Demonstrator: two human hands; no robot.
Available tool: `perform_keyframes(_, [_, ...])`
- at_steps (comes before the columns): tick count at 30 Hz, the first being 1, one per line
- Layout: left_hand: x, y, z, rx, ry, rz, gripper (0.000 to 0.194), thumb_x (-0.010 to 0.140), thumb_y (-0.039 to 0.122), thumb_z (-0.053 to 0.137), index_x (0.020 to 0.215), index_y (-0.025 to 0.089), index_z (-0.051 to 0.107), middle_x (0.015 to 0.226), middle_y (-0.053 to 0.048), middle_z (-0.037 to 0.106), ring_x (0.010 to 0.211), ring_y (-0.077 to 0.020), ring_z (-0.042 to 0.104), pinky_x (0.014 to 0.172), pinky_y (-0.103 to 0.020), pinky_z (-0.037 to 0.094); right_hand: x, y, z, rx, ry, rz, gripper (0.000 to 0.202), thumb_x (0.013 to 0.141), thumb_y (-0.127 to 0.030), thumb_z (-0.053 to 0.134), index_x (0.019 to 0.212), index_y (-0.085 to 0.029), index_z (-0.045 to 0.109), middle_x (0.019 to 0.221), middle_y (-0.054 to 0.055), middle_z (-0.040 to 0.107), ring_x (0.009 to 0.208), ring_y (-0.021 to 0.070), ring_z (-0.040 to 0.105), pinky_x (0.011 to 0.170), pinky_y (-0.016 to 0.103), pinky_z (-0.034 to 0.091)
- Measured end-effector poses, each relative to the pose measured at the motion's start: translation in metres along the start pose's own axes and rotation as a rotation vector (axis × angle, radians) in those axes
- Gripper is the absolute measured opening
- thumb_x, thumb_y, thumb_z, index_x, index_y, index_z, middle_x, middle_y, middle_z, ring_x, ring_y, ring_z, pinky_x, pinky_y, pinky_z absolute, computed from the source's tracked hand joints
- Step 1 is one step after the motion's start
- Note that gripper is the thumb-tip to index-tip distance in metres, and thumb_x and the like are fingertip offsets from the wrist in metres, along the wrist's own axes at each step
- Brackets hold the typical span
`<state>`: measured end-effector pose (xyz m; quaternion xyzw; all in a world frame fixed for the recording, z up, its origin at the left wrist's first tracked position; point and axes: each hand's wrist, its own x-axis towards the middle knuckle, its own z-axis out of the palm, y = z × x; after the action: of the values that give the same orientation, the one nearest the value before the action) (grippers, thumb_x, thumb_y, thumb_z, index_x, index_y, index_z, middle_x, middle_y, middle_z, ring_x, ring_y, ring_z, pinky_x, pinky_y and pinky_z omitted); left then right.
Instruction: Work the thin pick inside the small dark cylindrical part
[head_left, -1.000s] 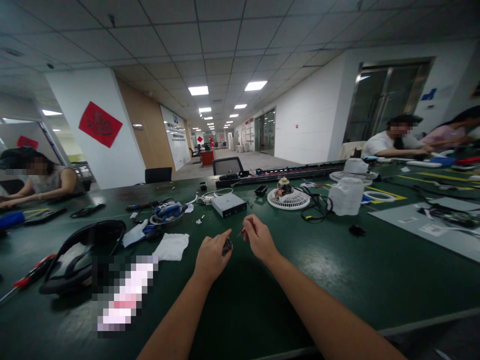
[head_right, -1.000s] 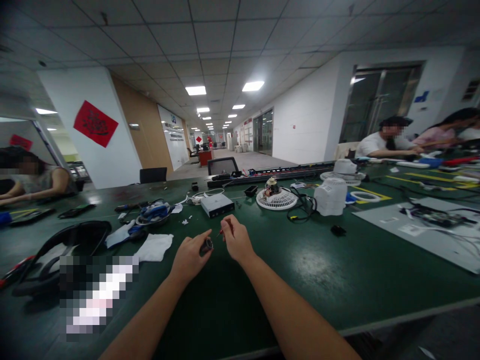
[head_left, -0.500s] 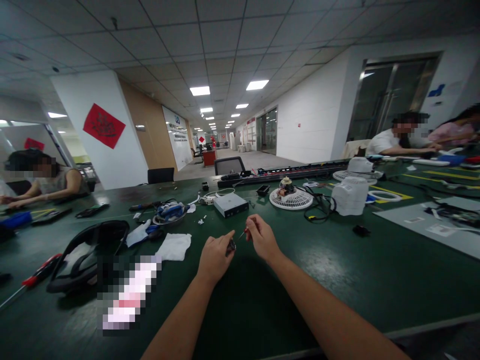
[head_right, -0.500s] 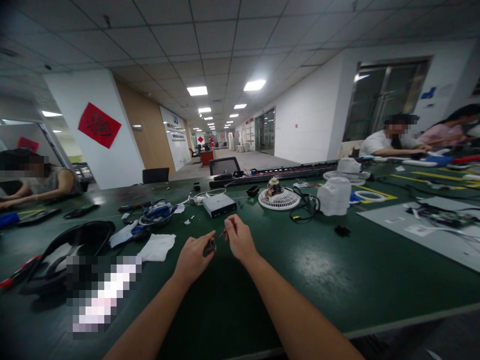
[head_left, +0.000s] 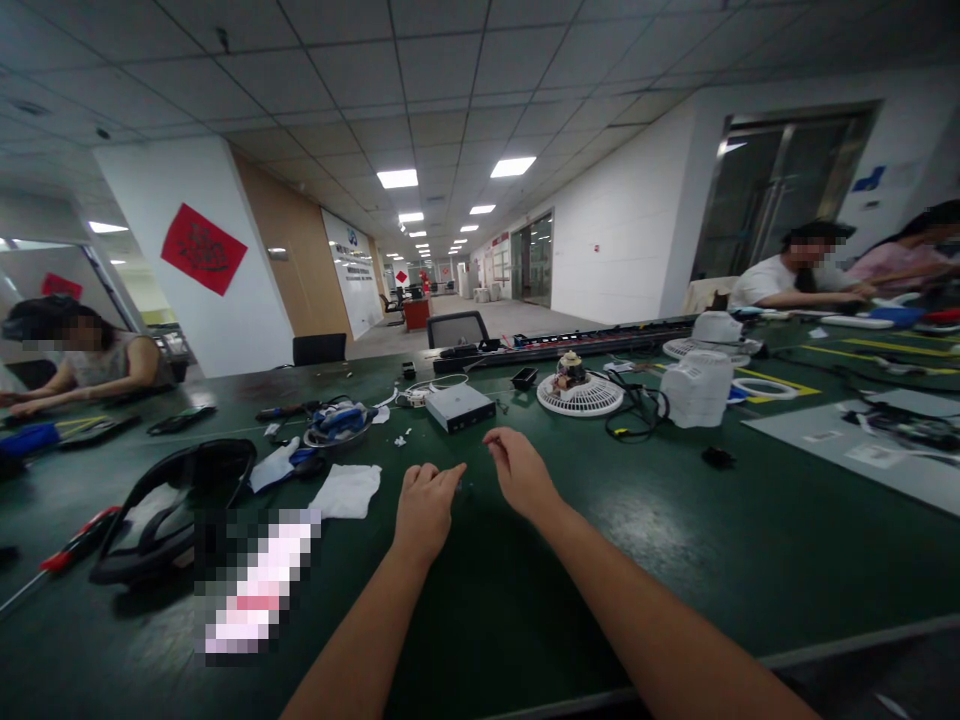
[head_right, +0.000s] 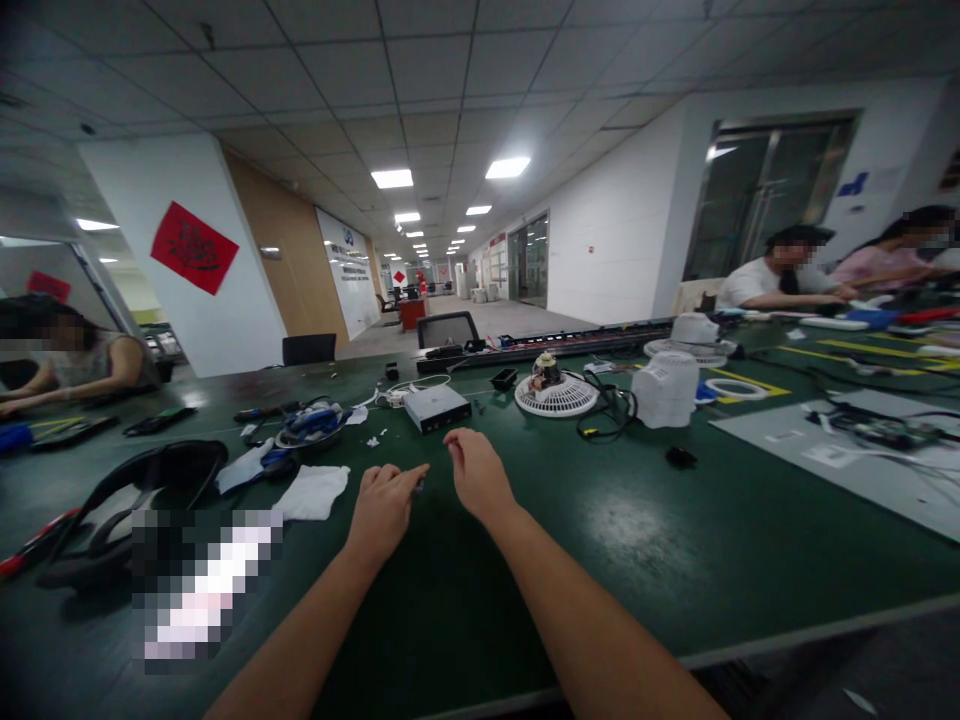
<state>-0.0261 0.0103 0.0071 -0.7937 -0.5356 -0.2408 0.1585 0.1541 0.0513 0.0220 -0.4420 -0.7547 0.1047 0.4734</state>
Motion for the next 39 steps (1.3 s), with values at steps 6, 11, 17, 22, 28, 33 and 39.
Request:
perform_keyframes(6, [0.0,-0.001,0.0,-0.005,0.013,-0.018,0.056,0.081,-0.003,0.045,0.128,0.023,0.062,0.101,-0.008,0.074,0.094,-0.0271,0.059,0.088,-0.045,0.042,-0.01,0.005,0.009,-0.245,-0.268,0.065,0.029,0.076,-0.021,0.072,0.105,-0.017,0.068,0.1,0.011,0.067,0.1,0.0278,0.06,0.088,0.037,0.045])
perform_keyframes(11, [-0.001,-0.002,-0.001,-0.036,0.033,-0.046,0.054,0.081,0.0,0.049,0.128,0.023,0.06,0.106,-0.007,0.073,0.094,-0.0265,0.061,0.088,-0.046,0.042,-0.01,0.01,0.005,-0.369,-0.361,0.153,0.022,0.076,-0.022,0.075,0.098,-0.019,0.072,0.104,0.014,0.068,0.099,0.0301,0.064,0.083,0.039,0.047])
perform_keyframes(17, [0.0,-0.001,-0.002,-0.076,0.087,-0.068,0.046,0.09,0.013,0.053,0.136,0.021,0.053,0.112,-0.008,0.071,0.097,-0.025,0.063,0.089,-0.043,0.041,-0.004,0.015,0.0,-0.396,-0.354,0.229,0.001,0.078,-0.02,0.073,0.078,-0.02,0.073,0.084,0.011,0.074,0.084,0.0283,0.069,0.073,0.036,0.048])
perform_keyframes(22, [0.001,-0.001,0.0,-0.098,0.136,-0.074,0.044,0.094,0.017,0.05,0.138,0.018,0.048,0.12,-0.011,0.068,0.102,-0.0252,0.063,0.09,-0.042,0.043,-0.004,0.01,0.002,-0.342,-0.287,0.198,0.014,0.084,-0.015,0.062,0.076,-0.02,0.072,0.081,0.012,0.075,0.082,0.0263,0.07,0.073,0.033,0.047])
perform_keyframes(28, [0.001,-0.003,0.005,-0.119,0.167,-0.057,0.042,0.095,0.022,0.052,0.137,0.019,0.048,0.116,-0.011,0.068,0.101,-0.0256,0.066,0.089,-0.04,0.047,-0.002,0.001,0.006,-0.163,-0.179,0.162,0.017,0.092,-0.019,0.053,0.085,-0.017,0.069,0.083,0.012,0.074,0.079,0.0243,0.07,0.071,0.032,0.047])
perform_keyframes(33, [0.0,-0.005,0.008,-0.137,0.164,-0.057,0.045,0.093,0.023,0.058,0.137,0.02,0.047,0.12,-0.01,0.068,0.097,-0.0243,0.067,0.085,-0.037,0.05,0.001,0.0,0.006,0.054,-0.096,0.135,0.013,0.093,-0.025,0.057,0.095,-0.019,0.068,0.078,0.003,0.074,0.071,0.0182,0.07,0.067,0.027,0.05])
perform_keyframes(39, [-0.001,-0.006,0.005,-0.153,0.133,-0.019,0.049,0.088,0.019,0.065,0.135,0.022,0.051,0.121,-0.008,0.069,0.097,-0.0238,0.068,0.086,-0.038,0.05,0.004,-0.003,0.001,0.123,-0.094,0.065,0.01,0.085,-0.027,0.071,0.091,-0.02,0.075,0.082,0.003,0.073,0.073,0.018,0.067,0.069,0.029,0.05])
